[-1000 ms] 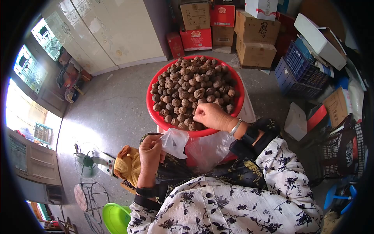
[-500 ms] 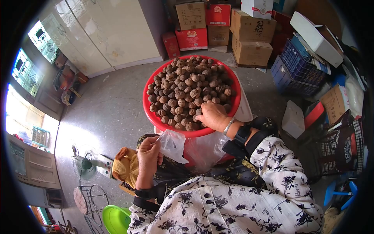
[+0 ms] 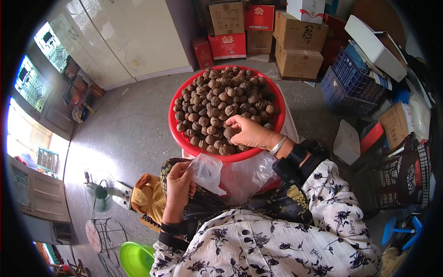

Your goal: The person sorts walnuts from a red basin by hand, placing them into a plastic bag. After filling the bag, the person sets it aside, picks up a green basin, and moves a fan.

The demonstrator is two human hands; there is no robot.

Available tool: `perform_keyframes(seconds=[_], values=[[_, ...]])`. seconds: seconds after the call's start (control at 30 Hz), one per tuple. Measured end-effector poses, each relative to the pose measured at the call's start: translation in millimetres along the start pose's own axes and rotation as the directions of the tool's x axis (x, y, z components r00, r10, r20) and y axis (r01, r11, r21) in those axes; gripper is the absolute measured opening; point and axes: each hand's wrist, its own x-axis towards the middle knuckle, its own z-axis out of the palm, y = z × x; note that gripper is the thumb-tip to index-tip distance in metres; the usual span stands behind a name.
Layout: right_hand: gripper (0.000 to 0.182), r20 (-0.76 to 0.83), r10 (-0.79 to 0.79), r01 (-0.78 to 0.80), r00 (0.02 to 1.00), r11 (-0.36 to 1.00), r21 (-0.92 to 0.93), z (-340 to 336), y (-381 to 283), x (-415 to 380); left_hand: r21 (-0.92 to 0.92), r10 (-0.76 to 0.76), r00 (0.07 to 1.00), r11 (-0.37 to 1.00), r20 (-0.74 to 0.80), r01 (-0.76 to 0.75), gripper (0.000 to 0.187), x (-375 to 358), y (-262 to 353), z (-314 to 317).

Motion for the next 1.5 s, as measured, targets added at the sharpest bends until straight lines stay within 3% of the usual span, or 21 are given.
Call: perform_keyframes(seconds=[0.03,0.07,0.13,0.37,0.5,0.73,0.97,1.03,1.13,1.17,1.23,1.27,1.3,1.37,1.43,1.5], values=[[0.047,0.103,0.094,-0.111,0.990,0.978,0.178,-0.8,-5.6,-2.3,0.001,0.000,1.000,1.000,0.000,0.000,0.015,-0.7,0.5,1.5],[0.047,0.105,0.095,-0.112,0.990,0.978,0.178,-1.9,-10.8,-4.7,0.001,-0.001,1.000,1.000,-0.001,0.001,0.015,-0.1,-1.3,1.7],[0.045,0.226,0.104,-0.181,0.968,0.918,0.352,-4.3,-18.9,-8.3,-0.025,0.014,1.000,1.000,0.016,-0.014,0.016,2.2,-5.4,1.5],[0.044,0.238,0.101,-0.199,0.966,0.880,0.431,-2.7,-19.4,-10.4,0.004,0.005,1.000,1.000,0.006,-0.005,0.016,2.9,-4.1,8.5],[0.043,0.262,0.025,-0.125,0.965,0.920,0.373,0.3,-29.4,-16.3,-0.001,0.002,1.000,1.000,0.014,-0.002,0.016,4.9,-4.7,10.8],[0.054,0.359,-0.164,0.176,0.919,0.984,0.000,14.1,-47.3,-28.6,0.002,0.016,0.999,1.000,0.030,-0.016,0.014,5.4,-2.6,18.8],[0.053,0.339,-0.319,0.340,0.885,0.940,-0.002,29.7,-28.7,-29.0,-0.015,0.013,0.999,1.000,0.033,-0.013,0.012,4.1,-1.4,21.6],[0.049,0.268,-0.428,0.478,0.863,0.864,-0.157,30.7,-33.0,-31.8,-0.043,0.008,1.000,0.999,0.026,-0.007,0.011,3.7,-0.6,22.8],[0.041,0.208,-0.350,0.360,0.913,0.933,-0.011,21.8,-36.0,-21.6,-0.054,0.005,1.000,0.999,0.027,-0.004,0.010,6.1,-6.5,18.9],[0.031,0.125,-0.265,0.276,0.956,0.957,-0.086,16.6,-38.3,-23.8,-0.055,0.004,1.000,0.998,0.030,-0.002,0.010,6.8,-9.0,17.3],[0.022,-0.011,-0.149,0.149,0.989,0.989,-0.003,10.1,-27.5,-17.3,-0.047,0.010,1.000,0.999,0.026,-0.009,0.010,7.5,-13.6,14.4],[0.016,-0.087,-0.159,0.147,0.983,0.980,-0.134,6.1,-18.6,-13.1,-0.047,0.009,0.999,0.999,0.031,-0.008,0.010,7.1,-14.1,13.0],[0.016,-0.090,-0.158,0.145,0.983,0.980,-0.136,2.3,-20.6,-15.2,-0.051,0.012,1.000,0.999,0.021,-0.011,0.010,6.9,-14.8,12.5],[0.013,-0.115,-0.029,-0.014,0.993,0.935,-0.355,-4.5,-25.2,-20.4,-0.056,0.013,1.000,0.998,0.015,-0.012,0.010,6.8,-16.1,10.7],[0.016,-0.086,0.007,-0.042,0.996,0.907,-0.419,-5.3,-18.2,-21.3,-0.054,-0.002,1.000,0.999,-0.009,0.002,0.010,6.9,-15.7,8.2],[0.021,-0.052,-0.068,0.013,0.996,0.716,-0.698,-2.3,-17.0,-28.9,-0.056,-0.004,1.000,0.998,0.000,0.004,0.010,6.7,-15.6,7.1]])
